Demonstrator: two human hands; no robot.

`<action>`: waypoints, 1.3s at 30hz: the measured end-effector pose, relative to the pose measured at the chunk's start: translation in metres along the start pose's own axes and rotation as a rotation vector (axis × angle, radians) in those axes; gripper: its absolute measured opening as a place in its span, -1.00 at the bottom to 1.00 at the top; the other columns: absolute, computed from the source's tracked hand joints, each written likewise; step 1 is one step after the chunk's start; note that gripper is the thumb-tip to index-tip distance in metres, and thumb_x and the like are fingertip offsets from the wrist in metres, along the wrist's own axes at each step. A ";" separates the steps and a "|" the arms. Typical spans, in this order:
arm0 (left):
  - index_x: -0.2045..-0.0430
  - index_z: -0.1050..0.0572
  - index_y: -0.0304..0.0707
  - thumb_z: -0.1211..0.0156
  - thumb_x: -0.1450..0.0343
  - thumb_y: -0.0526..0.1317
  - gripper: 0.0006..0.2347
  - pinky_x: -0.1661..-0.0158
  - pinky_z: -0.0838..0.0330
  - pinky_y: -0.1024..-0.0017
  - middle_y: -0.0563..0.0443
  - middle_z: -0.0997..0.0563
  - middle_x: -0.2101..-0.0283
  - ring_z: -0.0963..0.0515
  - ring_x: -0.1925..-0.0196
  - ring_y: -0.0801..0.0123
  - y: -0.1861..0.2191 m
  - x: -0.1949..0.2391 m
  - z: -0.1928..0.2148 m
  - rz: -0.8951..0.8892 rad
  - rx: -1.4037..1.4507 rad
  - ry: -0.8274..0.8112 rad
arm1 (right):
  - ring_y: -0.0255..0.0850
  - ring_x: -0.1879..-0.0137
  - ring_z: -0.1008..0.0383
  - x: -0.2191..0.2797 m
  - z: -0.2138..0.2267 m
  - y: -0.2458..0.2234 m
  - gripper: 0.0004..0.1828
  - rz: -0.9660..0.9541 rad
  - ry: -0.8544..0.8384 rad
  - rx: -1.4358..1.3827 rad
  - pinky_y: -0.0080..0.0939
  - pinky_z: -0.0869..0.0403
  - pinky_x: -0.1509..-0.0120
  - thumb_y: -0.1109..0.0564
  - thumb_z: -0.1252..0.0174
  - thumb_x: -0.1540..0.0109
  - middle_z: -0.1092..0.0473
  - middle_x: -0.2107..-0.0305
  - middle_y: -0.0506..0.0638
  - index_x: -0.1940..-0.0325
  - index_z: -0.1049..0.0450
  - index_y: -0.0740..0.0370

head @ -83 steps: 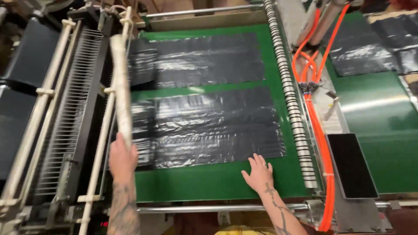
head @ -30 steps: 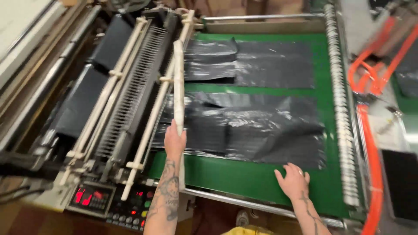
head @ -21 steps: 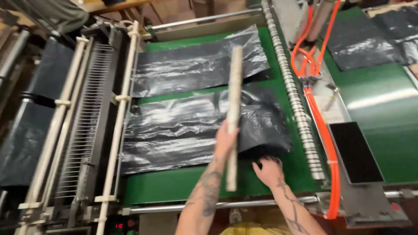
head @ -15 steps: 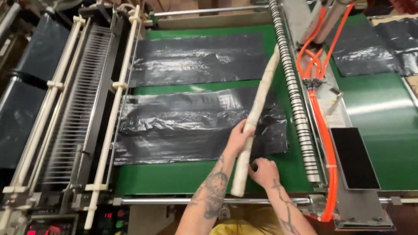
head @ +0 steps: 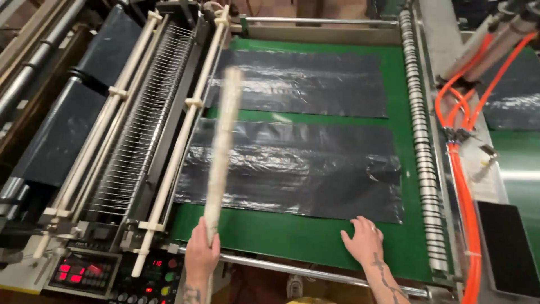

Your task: Using a long wooden pole to guide and flatten plastic bags on a conveyor belt as they exit a cutting machine.

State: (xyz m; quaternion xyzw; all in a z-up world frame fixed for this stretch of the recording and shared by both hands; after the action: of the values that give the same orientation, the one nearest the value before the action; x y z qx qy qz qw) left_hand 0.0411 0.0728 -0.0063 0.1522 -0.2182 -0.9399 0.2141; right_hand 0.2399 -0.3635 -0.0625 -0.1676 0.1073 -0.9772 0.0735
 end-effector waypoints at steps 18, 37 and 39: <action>-0.34 -0.22 -0.48 -0.12 -0.45 -0.13 -0.44 0.15 -0.51 0.12 -0.28 -0.51 0.03 -0.56 0.05 -0.05 0.018 -0.132 0.005 -0.007 -0.311 0.226 | -0.19 -0.56 -0.06 0.010 0.025 -0.011 -0.34 -0.052 -0.149 0.027 0.15 -0.11 -0.60 -0.36 -0.09 -0.23 -0.14 -0.41 -0.13 -0.33 -0.36 -0.06; -0.34 -0.32 -0.30 -0.23 -0.38 -0.04 -0.40 -0.27 -0.37 0.11 -0.30 -0.47 -0.28 -0.46 -0.31 -0.07 0.316 -0.148 -0.205 0.109 0.881 -0.575 | -0.21 -0.43 -0.28 -0.005 -0.024 0.024 -0.49 0.047 0.171 -0.036 0.15 -0.27 -0.46 -0.26 -0.16 -0.14 -0.38 -0.19 -0.14 -0.08 -0.54 -0.05; -0.34 -0.30 -0.34 -0.23 -0.39 -0.06 -0.39 -0.28 -0.34 0.05 -0.36 -0.44 -0.30 -0.42 -0.33 -0.13 0.280 -0.129 -0.151 0.073 0.854 -0.571 | -0.21 -0.40 -0.33 -0.003 -0.028 0.023 -0.53 0.041 0.194 -0.049 0.12 -0.30 -0.45 -0.26 -0.16 -0.15 -0.41 -0.16 -0.14 -0.05 -0.55 -0.06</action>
State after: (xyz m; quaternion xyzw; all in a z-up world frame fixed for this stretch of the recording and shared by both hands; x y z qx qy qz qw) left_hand 0.3037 -0.1459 0.0219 -0.0445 -0.6374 -0.7630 0.0975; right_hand 0.2356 -0.3803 -0.0950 -0.0717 0.1411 -0.9843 0.0786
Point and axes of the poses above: each hand's wrist, its own x-axis away from the middle knuckle, its own z-axis out of the back of the hand, y = z × x, the point moved 2 cm from there along -x, towards the middle knuckle
